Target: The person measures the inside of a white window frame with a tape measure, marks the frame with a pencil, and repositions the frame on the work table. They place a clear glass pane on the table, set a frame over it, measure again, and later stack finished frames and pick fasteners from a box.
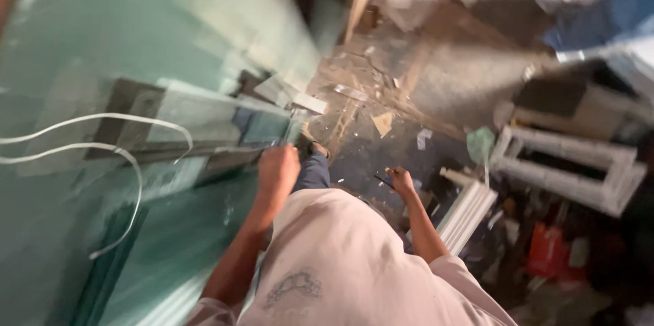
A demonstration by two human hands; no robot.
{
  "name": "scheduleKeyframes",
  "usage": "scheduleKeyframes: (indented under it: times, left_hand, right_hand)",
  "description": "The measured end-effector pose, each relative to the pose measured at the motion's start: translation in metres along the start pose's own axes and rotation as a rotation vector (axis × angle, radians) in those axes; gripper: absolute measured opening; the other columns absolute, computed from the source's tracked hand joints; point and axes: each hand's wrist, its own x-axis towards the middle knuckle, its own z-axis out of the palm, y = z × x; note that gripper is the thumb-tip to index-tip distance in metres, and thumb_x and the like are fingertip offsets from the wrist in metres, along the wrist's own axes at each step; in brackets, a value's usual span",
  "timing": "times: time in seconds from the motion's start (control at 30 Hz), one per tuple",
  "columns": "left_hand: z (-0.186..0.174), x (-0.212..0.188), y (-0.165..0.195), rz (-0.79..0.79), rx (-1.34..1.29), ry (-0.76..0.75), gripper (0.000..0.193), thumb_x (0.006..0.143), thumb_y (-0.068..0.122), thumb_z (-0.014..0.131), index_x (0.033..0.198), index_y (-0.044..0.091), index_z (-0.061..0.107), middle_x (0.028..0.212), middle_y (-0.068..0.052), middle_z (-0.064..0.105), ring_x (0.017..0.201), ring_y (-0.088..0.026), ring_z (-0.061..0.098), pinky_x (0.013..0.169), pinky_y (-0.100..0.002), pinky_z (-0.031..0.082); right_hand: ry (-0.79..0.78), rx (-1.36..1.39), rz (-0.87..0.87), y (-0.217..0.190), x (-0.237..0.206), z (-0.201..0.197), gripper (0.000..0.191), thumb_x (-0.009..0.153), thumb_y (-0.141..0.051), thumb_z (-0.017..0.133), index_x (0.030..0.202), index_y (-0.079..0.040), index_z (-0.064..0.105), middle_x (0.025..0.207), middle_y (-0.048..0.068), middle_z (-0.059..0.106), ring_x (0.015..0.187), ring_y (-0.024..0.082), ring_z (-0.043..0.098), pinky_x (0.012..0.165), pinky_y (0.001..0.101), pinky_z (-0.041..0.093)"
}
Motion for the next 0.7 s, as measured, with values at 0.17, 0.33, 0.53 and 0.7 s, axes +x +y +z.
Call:
scheduleKeyframes:
  times: [0.17, 0.33, 0.53, 0.7]
  left_hand:
    - [-0.022, -0.056, 0.051, 0.298, 0.010, 0.064, 0.026, 0.096, 0.022, 0.064, 0.077, 0.004, 0.067, 0.067, -0.021, 0.067, 0.065, -0.041, 0.067, 0.062, -0.053, 0.053]
    - [-0.080, -0.169, 0.172, 0.432, -0.071, -0.154, 0.025, 0.097, 0.019, 0.063, 0.079, 0.002, 0.066, 0.070, -0.025, 0.065, 0.070, -0.045, 0.066, 0.065, -0.055, 0.053]
    - [-0.124, -0.318, 0.346, 1.081, 0.234, -0.613, 0.012, 0.090, 0.016, 0.059, 0.088, 0.008, 0.068, 0.070, -0.024, 0.066, 0.070, -0.043, 0.068, 0.063, -0.054, 0.055]
    - [-0.131, -0.435, 0.484, 1.681, 0.733, -0.910, 0.021, 0.087, 0.018, 0.060, 0.107, 0.016, 0.062, 0.090, -0.010, 0.074, 0.080, -0.033, 0.070, 0.068, -0.050, 0.054]
  right_hand:
    - [0.219, 0.249, -0.019, 0.149, -0.082, -0.047, 0.034, 0.096, -0.033, 0.071, 0.114, -0.005, 0.078, 0.090, 0.009, 0.071, 0.075, 0.015, 0.061, 0.066, 0.0332, 0.051]
    - [0.245, 0.761, -0.089, 0.302, -0.174, -0.066, 0.029, 0.091, -0.024, 0.075, 0.110, -0.002, 0.076, 0.099, -0.001, 0.075, 0.094, 0.010, 0.066, 0.086, 0.0273, 0.051]
    - [0.248, 0.824, -0.262, 0.438, -0.267, -0.070, 0.072, 0.077, -0.016, 0.084, 0.144, -0.010, 0.057, 0.124, 0.008, 0.066, 0.092, 0.021, 0.065, 0.083, 0.0366, 0.053]
    - [0.668, 0.550, -0.536, 0.540, -0.339, -0.068, 0.080, 0.073, -0.010, 0.083, 0.147, -0.014, 0.052, 0.151, 0.012, 0.053, 0.138, 0.028, 0.051, 0.110, 0.0377, 0.044]
